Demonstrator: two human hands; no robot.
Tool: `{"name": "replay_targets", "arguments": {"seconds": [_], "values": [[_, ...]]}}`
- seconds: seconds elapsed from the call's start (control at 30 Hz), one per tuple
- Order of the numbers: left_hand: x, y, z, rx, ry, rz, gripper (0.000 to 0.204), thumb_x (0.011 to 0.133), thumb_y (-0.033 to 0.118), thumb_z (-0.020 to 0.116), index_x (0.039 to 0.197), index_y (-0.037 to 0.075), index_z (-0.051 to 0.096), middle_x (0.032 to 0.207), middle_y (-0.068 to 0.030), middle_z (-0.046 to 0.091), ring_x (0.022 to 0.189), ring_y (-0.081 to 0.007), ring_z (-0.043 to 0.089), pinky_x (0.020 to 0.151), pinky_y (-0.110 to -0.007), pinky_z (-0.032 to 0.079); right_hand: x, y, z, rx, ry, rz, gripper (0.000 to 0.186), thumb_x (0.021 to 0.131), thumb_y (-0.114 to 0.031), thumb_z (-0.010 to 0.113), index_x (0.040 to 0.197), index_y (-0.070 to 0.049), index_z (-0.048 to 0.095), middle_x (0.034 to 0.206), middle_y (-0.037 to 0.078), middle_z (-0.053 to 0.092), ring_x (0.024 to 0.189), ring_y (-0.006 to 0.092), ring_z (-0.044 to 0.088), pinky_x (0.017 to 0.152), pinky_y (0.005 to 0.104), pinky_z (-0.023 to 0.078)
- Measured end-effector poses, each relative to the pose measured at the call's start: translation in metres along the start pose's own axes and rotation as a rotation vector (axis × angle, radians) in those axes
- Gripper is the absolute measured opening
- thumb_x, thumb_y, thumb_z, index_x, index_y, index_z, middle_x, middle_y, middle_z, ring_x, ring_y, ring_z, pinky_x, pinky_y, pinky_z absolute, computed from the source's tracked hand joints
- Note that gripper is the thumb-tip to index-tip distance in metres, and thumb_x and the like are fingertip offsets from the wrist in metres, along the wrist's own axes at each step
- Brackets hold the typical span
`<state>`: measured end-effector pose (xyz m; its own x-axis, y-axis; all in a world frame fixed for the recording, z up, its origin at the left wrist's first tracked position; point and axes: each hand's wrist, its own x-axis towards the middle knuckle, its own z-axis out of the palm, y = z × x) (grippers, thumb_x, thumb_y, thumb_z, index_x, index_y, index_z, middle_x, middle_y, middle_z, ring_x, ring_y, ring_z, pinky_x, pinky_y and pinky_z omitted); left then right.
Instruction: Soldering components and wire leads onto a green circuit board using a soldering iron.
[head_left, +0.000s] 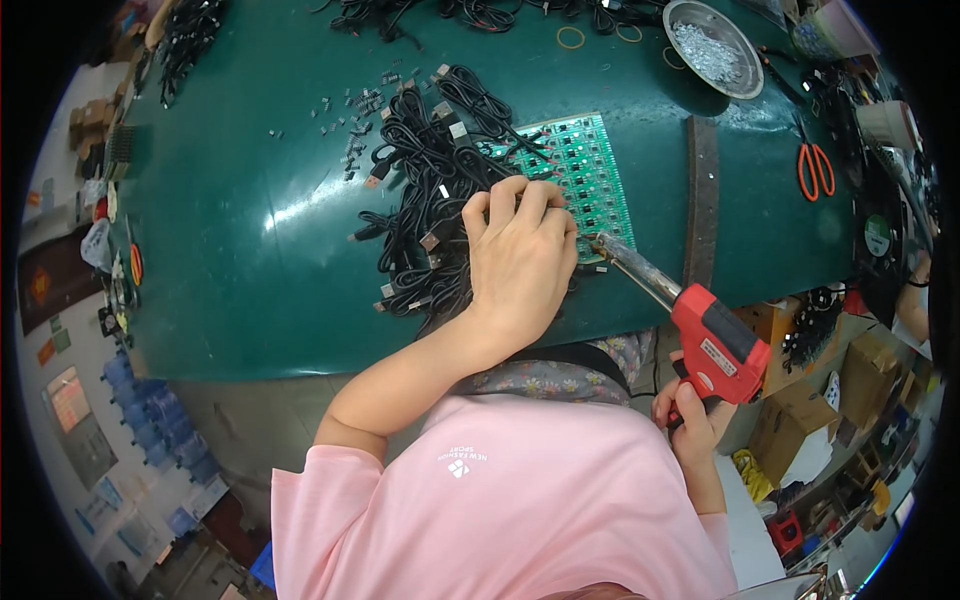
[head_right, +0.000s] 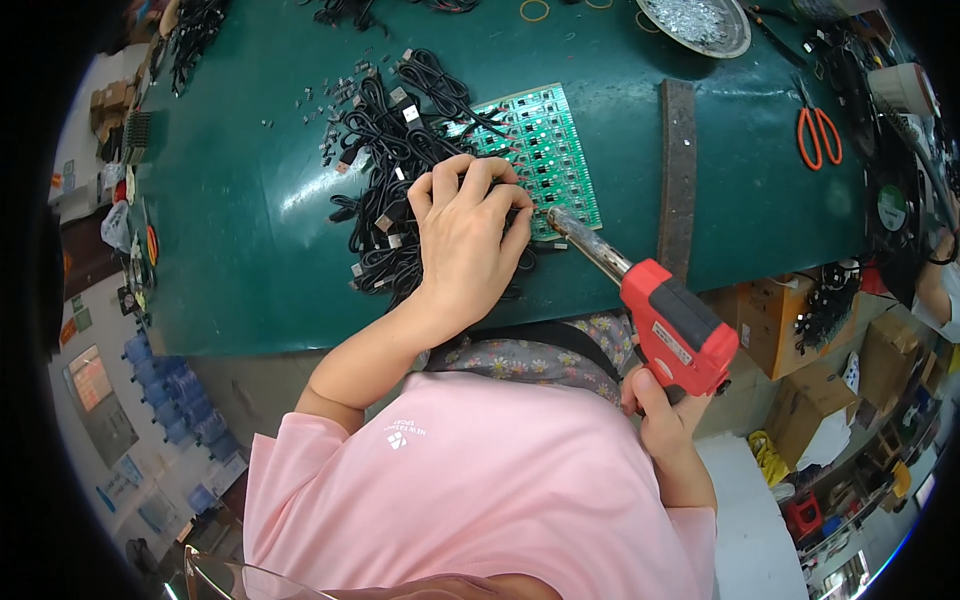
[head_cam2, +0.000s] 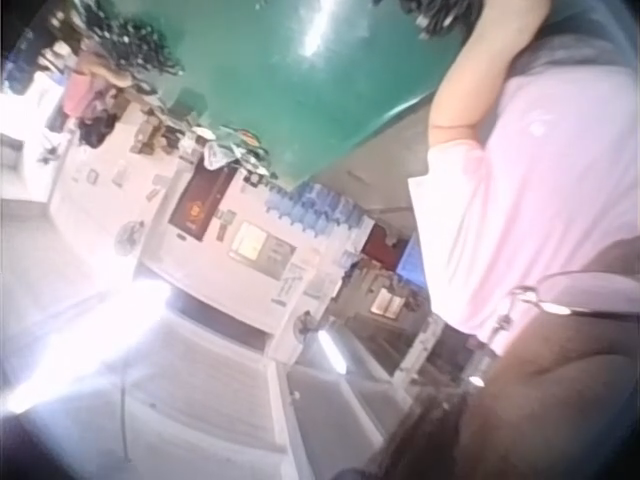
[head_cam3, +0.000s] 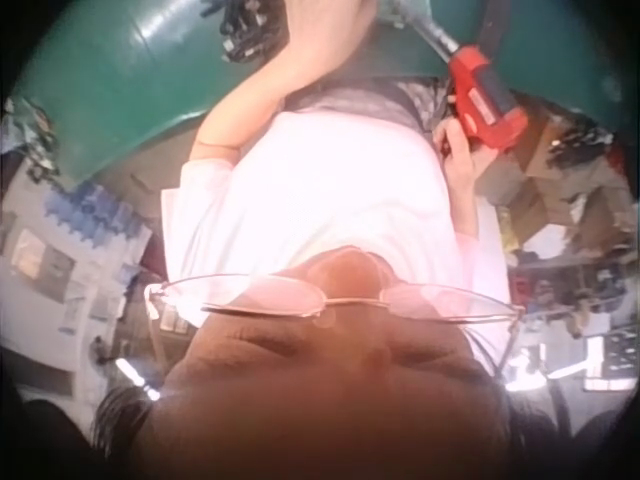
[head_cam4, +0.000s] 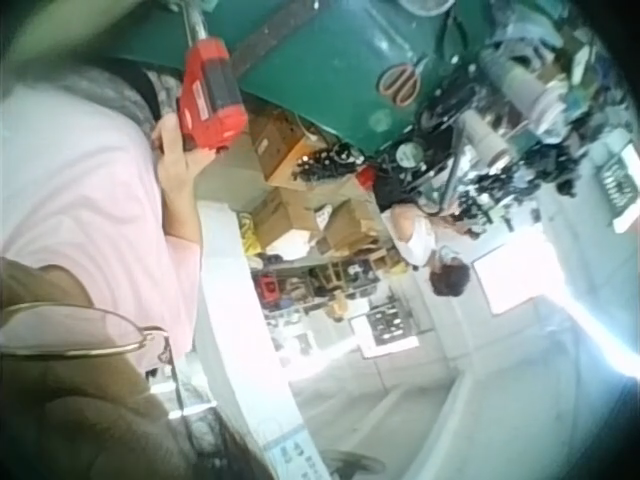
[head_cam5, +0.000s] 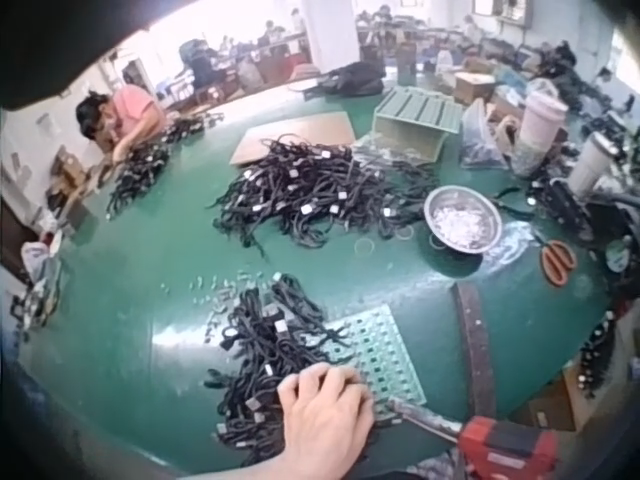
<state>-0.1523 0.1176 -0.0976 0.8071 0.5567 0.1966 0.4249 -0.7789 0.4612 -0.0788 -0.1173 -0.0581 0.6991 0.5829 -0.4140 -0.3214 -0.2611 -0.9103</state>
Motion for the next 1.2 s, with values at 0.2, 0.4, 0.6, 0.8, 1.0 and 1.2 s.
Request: {"name": "replay_targets", "arguments": {"seconds": [0.2, 0.4, 0.6, 0.8, 1.0, 1.2], "values": [[0.003, -0.004, 0.003, 0.003, 0.016, 0.018, 0.007, 0.076, 0.011, 0.07, 0.081, 0.008, 0.066, 0.102, -0.002, 0.058, 0.108, -0.0251, 0.047, 0.095, -0.043, 0.029, 0.007, 0.003, 0.004, 0.005, 0.009, 0.001, 0.04, 0.091, -0.021, 0.056, 0.115, 0.008, 0.045, 0.051, 0.009, 0.05, 0.039, 0.0144, 0.044, 0.041, 0.0272, 0.039], [0.004, -0.005, 0.002, -0.029, -0.006, 0.002, 0.006, 0.076, 0.01, 0.069, 0.08, 0.008, 0.067, 0.102, -0.0018, 0.058, 0.108, -0.0248, 0.048, 0.094, -0.042, 0.029, 0.006, 0.006, 0.004, 0.013, 0.02, -0.018, 0.039, 0.091, -0.021, 0.057, 0.114, 0.008, 0.045, 0.052, 0.009, 0.05, 0.038, 0.0144, 0.044, 0.04, 0.027, 0.039], [0.005, -0.004, 0.002, -0.011, -0.009, -0.003, 0.007, 0.075, 0.01, 0.069, 0.08, 0.007, 0.067, 0.102, -0.002, 0.058, 0.109, -0.025, 0.048, 0.094, -0.043, 0.029, 0.007, 0.007, 0.004, 0.015, 0.023, -0.028, 0.038, 0.091, -0.022, 0.057, 0.112, 0.008, 0.045, 0.051, 0.009, 0.05, 0.038, 0.0147, 0.044, 0.039, 0.027, 0.038], [0.004, -0.003, 0.005, 0.024, 0.006, 0.004, 0.007, 0.074, 0.01, 0.07, 0.08, 0.007, 0.066, 0.101, -0.0026, 0.058, 0.108, -0.0252, 0.048, 0.094, -0.043, 0.029, 0.008, 0.011, 0.003, 0.008, 0.009, -0.041, 0.037, 0.091, -0.022, 0.057, 0.111, 0.007, 0.045, 0.051, 0.009, 0.049, 0.038, 0.0148, 0.044, 0.039, 0.0272, 0.038], [0.003, -0.004, 0.007, 0.039, 0.024, 0.017, 0.008, 0.074, 0.01, 0.07, 0.08, 0.007, 0.065, 0.099, -0.0027, 0.058, 0.107, -0.0251, 0.049, 0.093, -0.043, 0.03, 0.007, 0.016, 0.001, 0.047, -0.018, -0.035, 0.034, 0.092, -0.02, 0.056, 0.11, 0.006, 0.044, 0.052, 0.01, 0.049, 0.038, 0.015, 0.043, 0.039, 0.0273, 0.038], [0.003, -0.003, 0.007, 0.044, 0.027, 0.022, 0.008, 0.073, 0.009, 0.07, 0.079, 0.007, 0.065, 0.099, -0.0028, 0.058, 0.106, -0.0251, 0.049, 0.093, -0.043, 0.03, 0.006, 0.015, 0.0, 0.021, -0.017, -0.036, 0.034, 0.092, -0.018, 0.055, 0.115, 0.005, 0.043, 0.054, 0.01, 0.049, 0.04, 0.015, 0.044, 0.041, 0.0284, 0.039]]}}
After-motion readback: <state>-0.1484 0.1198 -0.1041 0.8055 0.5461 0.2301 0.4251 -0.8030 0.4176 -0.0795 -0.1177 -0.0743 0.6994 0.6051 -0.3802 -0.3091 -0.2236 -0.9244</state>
